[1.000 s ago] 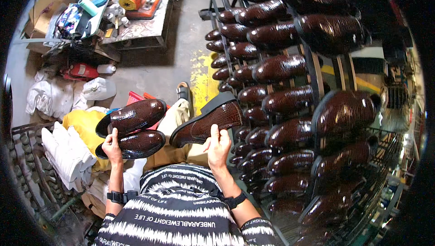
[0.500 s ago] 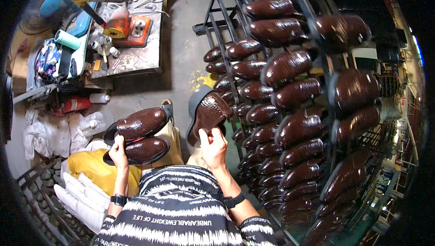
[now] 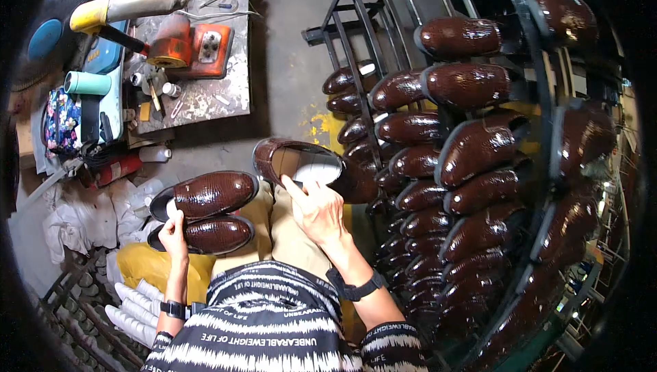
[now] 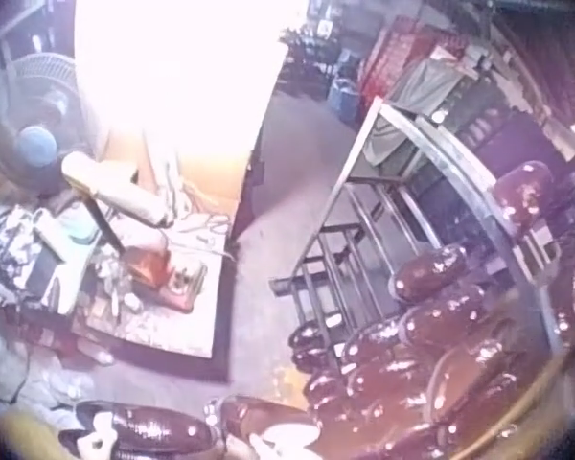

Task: Checking the quality and finish of manufactured leather shoes on a rack.

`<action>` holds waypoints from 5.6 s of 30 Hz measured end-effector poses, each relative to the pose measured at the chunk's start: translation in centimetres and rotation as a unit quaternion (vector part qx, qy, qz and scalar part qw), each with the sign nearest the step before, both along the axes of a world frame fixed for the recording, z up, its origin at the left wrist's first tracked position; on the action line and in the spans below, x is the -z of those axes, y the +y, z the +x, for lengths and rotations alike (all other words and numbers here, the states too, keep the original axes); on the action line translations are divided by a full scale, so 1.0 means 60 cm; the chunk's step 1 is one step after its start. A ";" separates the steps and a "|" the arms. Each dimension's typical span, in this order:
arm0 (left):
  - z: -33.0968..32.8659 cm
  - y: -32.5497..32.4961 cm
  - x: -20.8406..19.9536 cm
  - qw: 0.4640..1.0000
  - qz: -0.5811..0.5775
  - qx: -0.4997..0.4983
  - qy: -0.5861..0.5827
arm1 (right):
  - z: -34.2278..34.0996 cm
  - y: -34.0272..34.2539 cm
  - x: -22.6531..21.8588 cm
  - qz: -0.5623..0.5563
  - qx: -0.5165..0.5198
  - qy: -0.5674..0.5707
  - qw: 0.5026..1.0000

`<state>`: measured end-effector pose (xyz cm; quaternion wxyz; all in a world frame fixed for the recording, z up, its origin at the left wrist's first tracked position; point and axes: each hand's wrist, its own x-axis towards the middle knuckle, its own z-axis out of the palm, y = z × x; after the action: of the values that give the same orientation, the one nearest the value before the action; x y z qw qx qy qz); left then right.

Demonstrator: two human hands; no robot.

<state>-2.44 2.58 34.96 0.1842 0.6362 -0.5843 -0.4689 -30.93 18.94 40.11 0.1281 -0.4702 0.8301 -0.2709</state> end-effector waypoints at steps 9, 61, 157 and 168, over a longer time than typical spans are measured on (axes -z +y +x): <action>-0.039 -0.033 0.069 0.998 0.022 0.052 -0.011 | 0.005 -0.026 0.111 -0.039 -0.003 -0.057 0.998; 0.182 -0.075 0.376 0.949 -0.079 0.304 0.039 | 0.204 0.522 0.689 -0.332 0.651 -0.359 0.581; 0.170 -0.077 0.455 0.968 0.139 0.135 0.160 | 0.049 0.513 0.995 -0.629 0.505 -0.539 0.241; 0.198 -0.099 0.445 0.961 0.128 0.182 0.164 | 0.193 0.334 0.711 -0.315 0.141 -0.696 0.629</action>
<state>9.47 -3.35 8.25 0.1065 0.4516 -0.5873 -0.6632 -19.35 38.99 -2.53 0.4724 -0.0307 0.4139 -0.7776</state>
